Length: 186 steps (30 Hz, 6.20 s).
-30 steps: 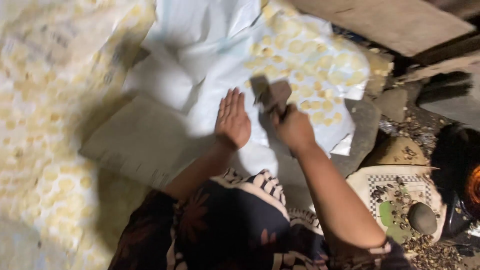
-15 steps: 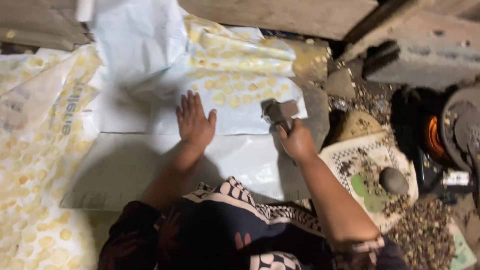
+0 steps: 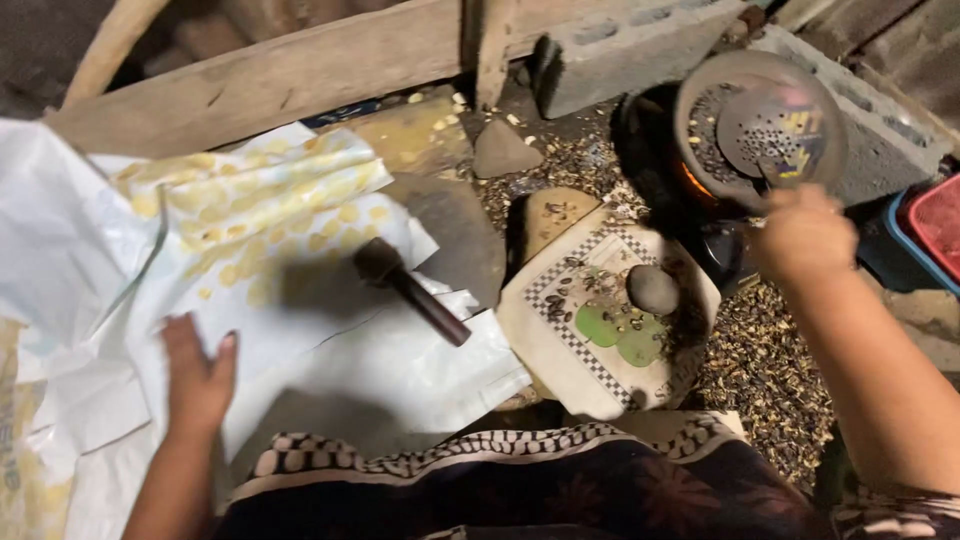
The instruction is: Cracking nut shells with a wooden mallet and extracting the nuts on a flat stone surface.
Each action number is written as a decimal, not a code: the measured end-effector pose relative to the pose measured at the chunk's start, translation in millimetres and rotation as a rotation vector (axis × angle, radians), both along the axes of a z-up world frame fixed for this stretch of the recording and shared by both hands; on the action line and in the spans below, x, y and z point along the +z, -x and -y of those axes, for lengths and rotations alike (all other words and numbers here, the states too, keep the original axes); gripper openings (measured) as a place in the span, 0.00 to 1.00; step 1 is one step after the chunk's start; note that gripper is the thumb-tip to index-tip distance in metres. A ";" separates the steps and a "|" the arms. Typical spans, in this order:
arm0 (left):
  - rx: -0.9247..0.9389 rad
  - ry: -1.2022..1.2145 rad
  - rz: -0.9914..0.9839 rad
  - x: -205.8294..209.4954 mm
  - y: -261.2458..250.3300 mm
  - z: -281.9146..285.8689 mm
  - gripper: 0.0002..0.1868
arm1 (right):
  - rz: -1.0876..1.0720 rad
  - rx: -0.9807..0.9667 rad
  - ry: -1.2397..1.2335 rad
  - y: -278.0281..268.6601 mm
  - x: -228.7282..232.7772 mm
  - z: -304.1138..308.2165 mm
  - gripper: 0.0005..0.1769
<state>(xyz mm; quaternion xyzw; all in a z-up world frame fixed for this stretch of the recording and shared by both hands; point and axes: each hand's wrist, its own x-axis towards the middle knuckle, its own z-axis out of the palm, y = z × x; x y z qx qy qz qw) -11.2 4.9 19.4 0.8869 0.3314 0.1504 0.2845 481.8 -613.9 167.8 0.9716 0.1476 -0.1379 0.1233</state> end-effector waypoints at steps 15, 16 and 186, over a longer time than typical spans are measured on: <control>-0.493 -0.223 -0.244 300.2 -114.7 261.4 0.40 | 0.539 0.188 -0.883 -13.9 -102.3 169.3 0.20; -0.697 -0.272 -0.371 286.3 -114.0 256.9 0.41 | 0.610 0.112 -0.737 -6.5 -79.5 156.3 0.18; -0.568 -0.022 0.178 11.9 -300.8 405.0 0.14 | -0.074 0.064 -0.647 140.6 -61.2 -38.8 0.28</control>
